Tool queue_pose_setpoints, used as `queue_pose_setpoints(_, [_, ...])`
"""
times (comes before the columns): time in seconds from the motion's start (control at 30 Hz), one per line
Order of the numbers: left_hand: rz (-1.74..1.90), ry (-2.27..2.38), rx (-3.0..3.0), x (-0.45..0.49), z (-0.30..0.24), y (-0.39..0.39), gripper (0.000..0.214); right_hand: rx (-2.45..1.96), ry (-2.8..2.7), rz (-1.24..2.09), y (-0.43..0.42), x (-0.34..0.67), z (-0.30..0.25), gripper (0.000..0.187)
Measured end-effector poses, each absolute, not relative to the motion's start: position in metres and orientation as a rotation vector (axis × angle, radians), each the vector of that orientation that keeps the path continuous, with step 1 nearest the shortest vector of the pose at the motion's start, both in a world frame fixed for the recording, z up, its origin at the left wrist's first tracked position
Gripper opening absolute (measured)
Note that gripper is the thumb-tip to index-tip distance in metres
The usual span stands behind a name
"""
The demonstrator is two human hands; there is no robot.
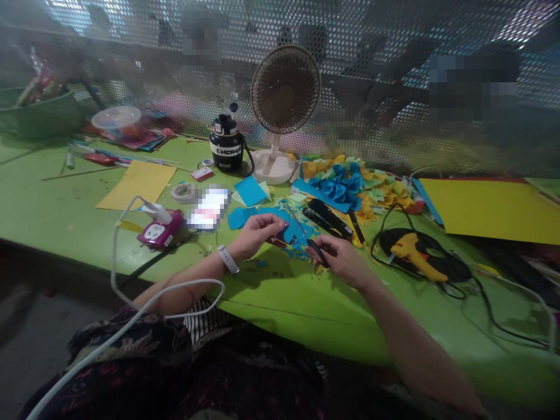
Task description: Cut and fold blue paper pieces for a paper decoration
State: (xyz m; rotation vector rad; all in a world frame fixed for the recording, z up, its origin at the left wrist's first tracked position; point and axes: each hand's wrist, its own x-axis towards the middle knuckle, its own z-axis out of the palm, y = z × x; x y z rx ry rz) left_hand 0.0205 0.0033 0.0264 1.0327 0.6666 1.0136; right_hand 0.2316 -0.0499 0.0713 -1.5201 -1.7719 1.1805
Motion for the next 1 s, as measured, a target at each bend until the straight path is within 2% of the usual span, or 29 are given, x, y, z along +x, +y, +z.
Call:
queue_pose_setpoints(0.2, [0.964, 0.678, 0.941, 0.021, 0.029, 0.004, 0.045, -1.631, -1.757, 0.819, -0.041, 0.259, 0.082, 0.054])
queue_pose_setpoints(0.3, [0.918, 0.736, 0.834, 0.023, 0.03, 0.005, 0.046, -1.872, -1.912, 0.552, -0.034, 0.276, 0.082, 0.04])
queue_pose_setpoints(0.4, [0.891, 0.77, 0.739, 0.024, 0.03, 0.006, 0.034, -2.066, -2.069, 0.355, -0.028, 0.289, 0.079, 0.027])
queue_pose_setpoints(0.63, [0.896, 0.704, 0.745, 0.023, 0.029, 0.006, 0.016, -2.214, -2.178, 0.319, -0.023, 0.295, 0.077, 0.028])
queue_pose_setpoints(0.83, [0.892, 0.695, 0.881, 0.021, 0.027, 0.005, 0.039, -2.263, -2.261, 0.183, -0.018, 0.288, 0.066, 0.021])
queue_pose_setpoints(1.0, [0.949, 0.76, 0.931, 0.023, 0.022, 0.004, 0.045, -2.24, -2.328, 0.119, -0.016, 0.282, 0.059, 0.02])
